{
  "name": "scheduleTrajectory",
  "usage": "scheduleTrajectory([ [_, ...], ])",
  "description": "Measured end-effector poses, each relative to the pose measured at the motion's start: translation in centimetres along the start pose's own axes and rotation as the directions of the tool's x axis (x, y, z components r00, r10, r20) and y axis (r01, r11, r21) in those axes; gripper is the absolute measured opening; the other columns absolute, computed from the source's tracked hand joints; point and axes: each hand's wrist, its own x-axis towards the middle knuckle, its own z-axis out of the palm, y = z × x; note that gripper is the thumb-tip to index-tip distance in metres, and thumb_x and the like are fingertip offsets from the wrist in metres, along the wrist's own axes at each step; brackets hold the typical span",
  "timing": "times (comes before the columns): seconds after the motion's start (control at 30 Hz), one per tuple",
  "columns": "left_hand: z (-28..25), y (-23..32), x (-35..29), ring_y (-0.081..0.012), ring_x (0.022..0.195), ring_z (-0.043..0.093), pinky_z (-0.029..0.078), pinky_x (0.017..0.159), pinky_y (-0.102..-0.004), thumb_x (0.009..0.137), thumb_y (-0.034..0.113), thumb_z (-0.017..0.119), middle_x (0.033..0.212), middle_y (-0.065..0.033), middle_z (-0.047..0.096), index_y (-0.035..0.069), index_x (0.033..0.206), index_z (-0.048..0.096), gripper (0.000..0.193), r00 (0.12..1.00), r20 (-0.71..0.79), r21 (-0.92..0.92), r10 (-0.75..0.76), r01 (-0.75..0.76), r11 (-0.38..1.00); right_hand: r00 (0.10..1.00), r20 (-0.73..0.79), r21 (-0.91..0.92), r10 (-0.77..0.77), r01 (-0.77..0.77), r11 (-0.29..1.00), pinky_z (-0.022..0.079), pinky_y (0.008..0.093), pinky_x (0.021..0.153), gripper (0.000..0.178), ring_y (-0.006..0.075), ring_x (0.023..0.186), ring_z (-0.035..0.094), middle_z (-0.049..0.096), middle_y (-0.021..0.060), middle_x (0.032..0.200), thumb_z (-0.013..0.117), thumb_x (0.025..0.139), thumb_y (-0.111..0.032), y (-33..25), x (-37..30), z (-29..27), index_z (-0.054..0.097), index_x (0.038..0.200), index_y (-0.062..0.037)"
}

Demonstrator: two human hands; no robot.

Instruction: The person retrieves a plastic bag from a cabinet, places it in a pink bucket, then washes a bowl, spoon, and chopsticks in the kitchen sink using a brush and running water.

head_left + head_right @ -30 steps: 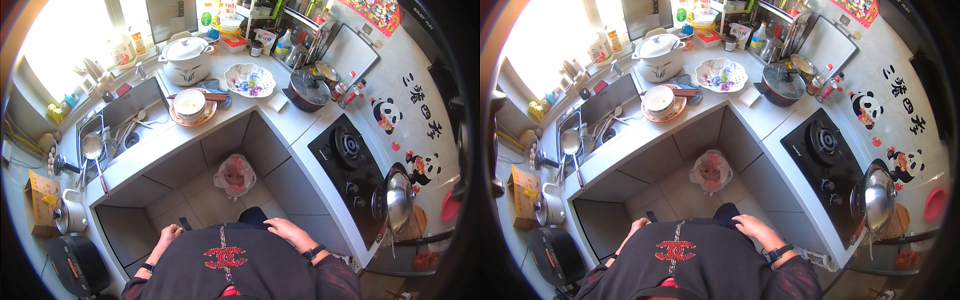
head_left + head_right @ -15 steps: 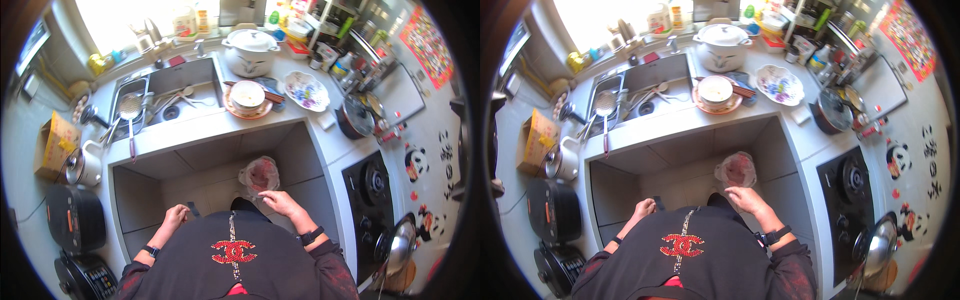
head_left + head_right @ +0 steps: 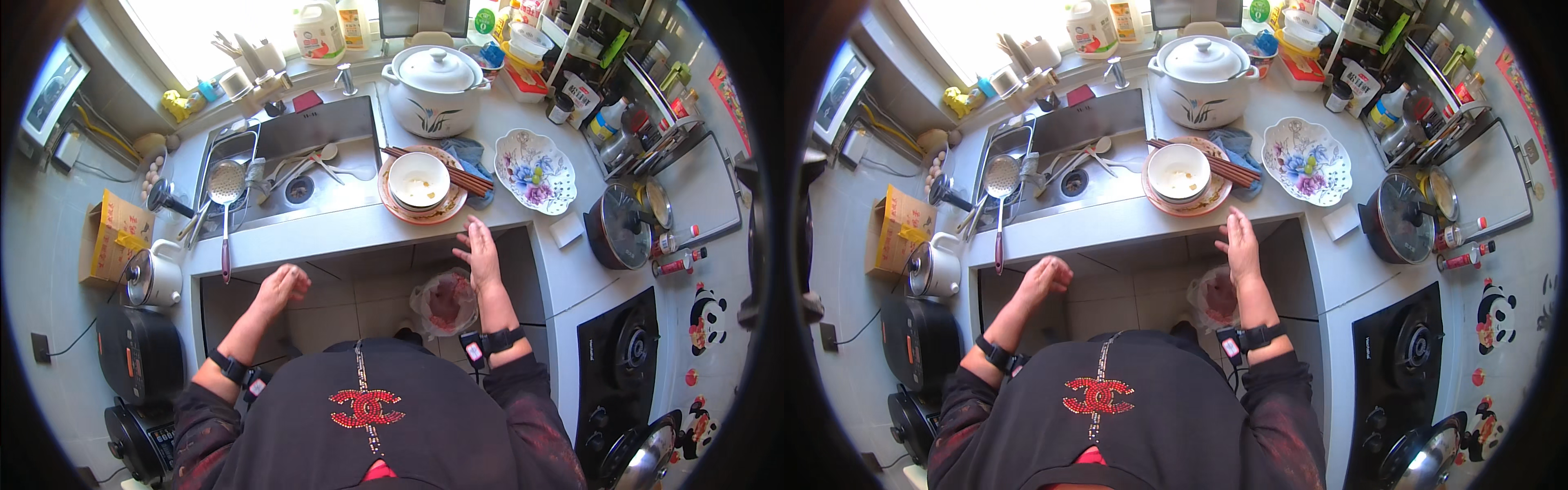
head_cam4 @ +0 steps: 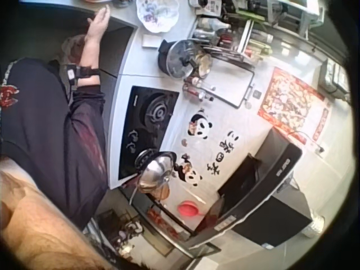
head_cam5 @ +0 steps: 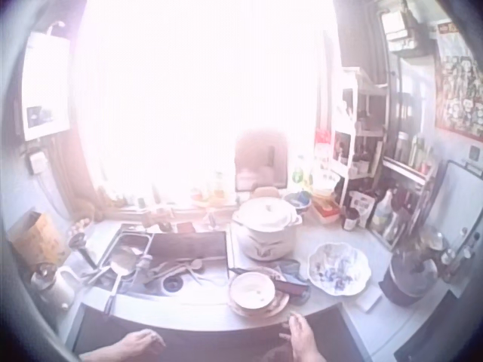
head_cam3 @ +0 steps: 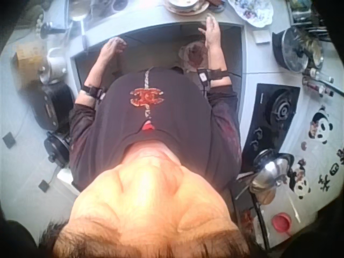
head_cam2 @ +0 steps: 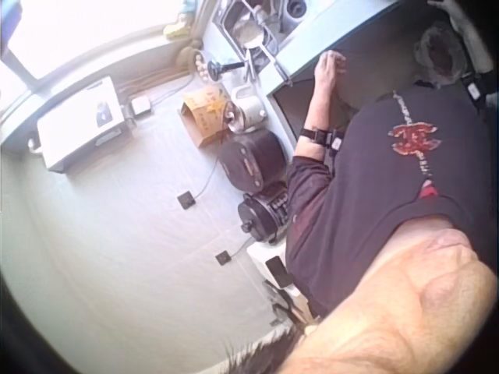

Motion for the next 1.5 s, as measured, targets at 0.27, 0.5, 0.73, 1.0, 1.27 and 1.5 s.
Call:
scheduleTrajectory([
  [0.27, 5.0, 8.5, 13.2, -0.022, 0.107, 0.055, 0.05, 0.087, -0.0376, 0.1, 0.04, 0.044, 0.12, -0.0107, 0.056, 0.005, 0.124, 0.051, 0.043, 0.997, 0.062, -0.25, 0.037, -0.02, 0.968, 0.98, -0.151, 0.049, 0.126, -0.12, 0.992, 0.051, 0.036, 0.078, 0.05, 0.0229, 0.107, 0.053, 0.051, 0.0088, 0.125, 0.053, 0.095, -0.042, 0.7, 7.1, 0.2, 0.048, 0.13, -0.0064],
  [0.5, 10.0, 8.8, 19.9, -0.0294, 0.109, 0.055, 0.054, 0.08, -0.0444, 0.097, 0.032, 0.051, 0.137, -0.0142, 0.043, 0.009, 0.144, 0.026, 0.059, 0.973, 0.205, -0.327, -0.108, 0.172, 0.929, 0.847, -0.092, -0.946, -0.524, 0.091, 0.312, 0.044, 0.0438, 0.088, 0.037, 0.0325, 0.104, 0.053, 0.054, 0.0134, 0.105, 0.068, 0.077, -0.015, -1.1, 7.5, 2.2, 0.052, 0.109, -0.0065],
  [0.73, 11.1, 8.7, 23.4, -0.0288, 0.096, 0.065, 0.058, 0.075, -0.045, 0.092, 0.016, 0.052, 0.119, -0.0171, 0.055, 0.003, 0.14, 0.028, 0.055, 0.949, 0.299, -0.304, -0.097, 0.191, 0.933, 0.806, 0.332, -0.943, -0.49, 0.273, -0.19, 0.041, 0.0426, 0.09, 0.046, 0.0296, 0.107, 0.05, 0.054, 0.0101, 0.113, 0.064, 0.075, -0.009, -3.6, 11.4, 3.7, 0.056, 0.12, -0.009],
  [1.0, 11.9, 6.1, 27.1, -0.0313, 0.081, 0.069, 0.061, 0.062, -0.0443, 0.083, 0.0, 0.048, 0.103, -0.0169, 0.063, -0.003, 0.12, 0.05, 0.037, 0.973, 0.221, -0.333, -0.064, 0.137, 0.933, 0.792, 0.399, -0.914, -0.461, 0.307, -0.264, 0.046, 0.0389, 0.079, 0.011, 0.0275, 0.094, 0.054, 0.054, 0.0089, 0.092, 0.057, 0.076, -0.007, -1.6, 14.9, 4.2, 0.057, 0.087, -0.008],
  [1.27, 9.5, 4.2, 25.9, -0.0277, 0.078, 0.069, 0.061, 0.062, -0.0416, 0.087, 0.005, 0.056, 0.096, -0.016, 0.066, -0.005, 0.114, 0.052, 0.03, 0.981, 0.177, -0.403, -0.081, 0.147, 0.903, 0.924, 0.136, -0.972, -0.357, 0.194, 0.134, 0.05, 0.0502, 0.072, 0.021, 0.0411, 0.083, 0.063, 0.062, 0.0197, 0.088, 0.061, 0.085, -0.019, -2.3, 11.9, 5.4, 0.049, 0.094, -0.0041],
  [1.5, 2.9, 4.2, 24.1, -0.0304, 0.077, 0.069, 0.061, 0.061, -0.0418, 0.086, 0.006, 0.057, 0.095, -0.0188, 0.066, -0.005, 0.115, 0.05, 0.032, 0.985, 0.094, -0.5, -0.147, 0.174, 0.848, 0.976, 0.123, -0.893, -0.18, 0.188, 0.409, 0.05, 0.0487, 0.077, 0.048, 0.0421, 0.088, 0.064, 0.066, 0.0253, 0.091, 0.064, 0.084, -0.019, -1.5, 12.9, 11.5, 0.043, 0.124, -0.0054],
])
